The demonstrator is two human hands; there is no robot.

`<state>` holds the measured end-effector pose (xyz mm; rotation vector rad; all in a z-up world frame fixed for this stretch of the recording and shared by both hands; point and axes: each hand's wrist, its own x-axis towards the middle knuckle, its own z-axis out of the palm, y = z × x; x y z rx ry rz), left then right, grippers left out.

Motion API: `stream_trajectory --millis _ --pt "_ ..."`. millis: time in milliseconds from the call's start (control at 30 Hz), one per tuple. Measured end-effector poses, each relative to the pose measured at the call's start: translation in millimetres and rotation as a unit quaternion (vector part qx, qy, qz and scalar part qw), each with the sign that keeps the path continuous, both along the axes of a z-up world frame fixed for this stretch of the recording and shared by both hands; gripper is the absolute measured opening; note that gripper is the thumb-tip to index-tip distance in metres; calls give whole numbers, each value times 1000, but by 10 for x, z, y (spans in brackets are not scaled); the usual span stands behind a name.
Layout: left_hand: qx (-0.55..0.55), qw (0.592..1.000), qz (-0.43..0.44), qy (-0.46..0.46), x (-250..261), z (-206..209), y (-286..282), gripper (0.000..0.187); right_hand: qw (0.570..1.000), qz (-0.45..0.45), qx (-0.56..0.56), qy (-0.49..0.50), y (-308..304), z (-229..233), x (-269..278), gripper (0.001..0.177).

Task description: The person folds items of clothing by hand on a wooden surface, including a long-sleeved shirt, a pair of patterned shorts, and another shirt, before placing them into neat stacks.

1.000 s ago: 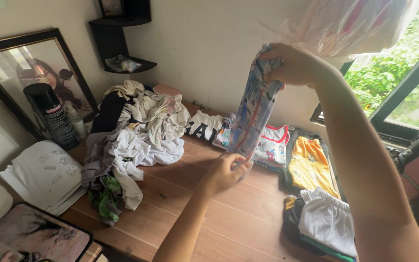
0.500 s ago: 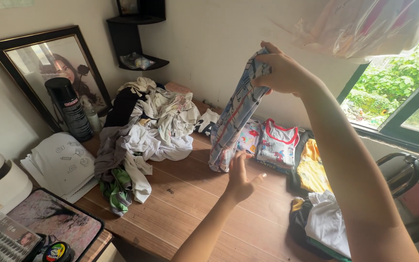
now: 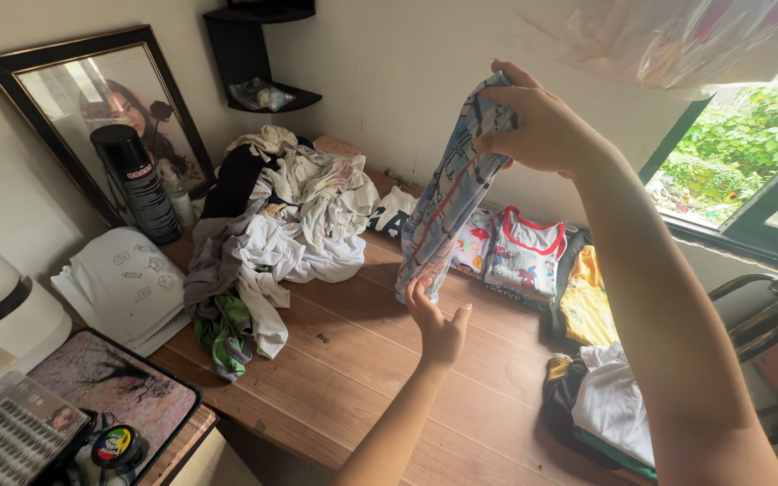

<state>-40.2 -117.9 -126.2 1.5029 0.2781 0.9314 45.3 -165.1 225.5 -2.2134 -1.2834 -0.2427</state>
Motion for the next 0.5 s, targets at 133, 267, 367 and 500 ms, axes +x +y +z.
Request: stream_trajectory --millis 133,267,367,500 --pt "-7 994 -99 -45 44 -86 -16 82 999 29 19 12 -5 -4 -102 65" --pt "-94 949 -240 -185 187 -189 -58 58 999 23 22 4 19 -24 -188 64" --pt "-292 866 -349 -209 399 -96 -21 50 999 26 44 -6 13 -72 -175 69" --pt "-140 959 -245 -24 575 193 131 55 996 21 78 -32 -30 -131 -34 69"
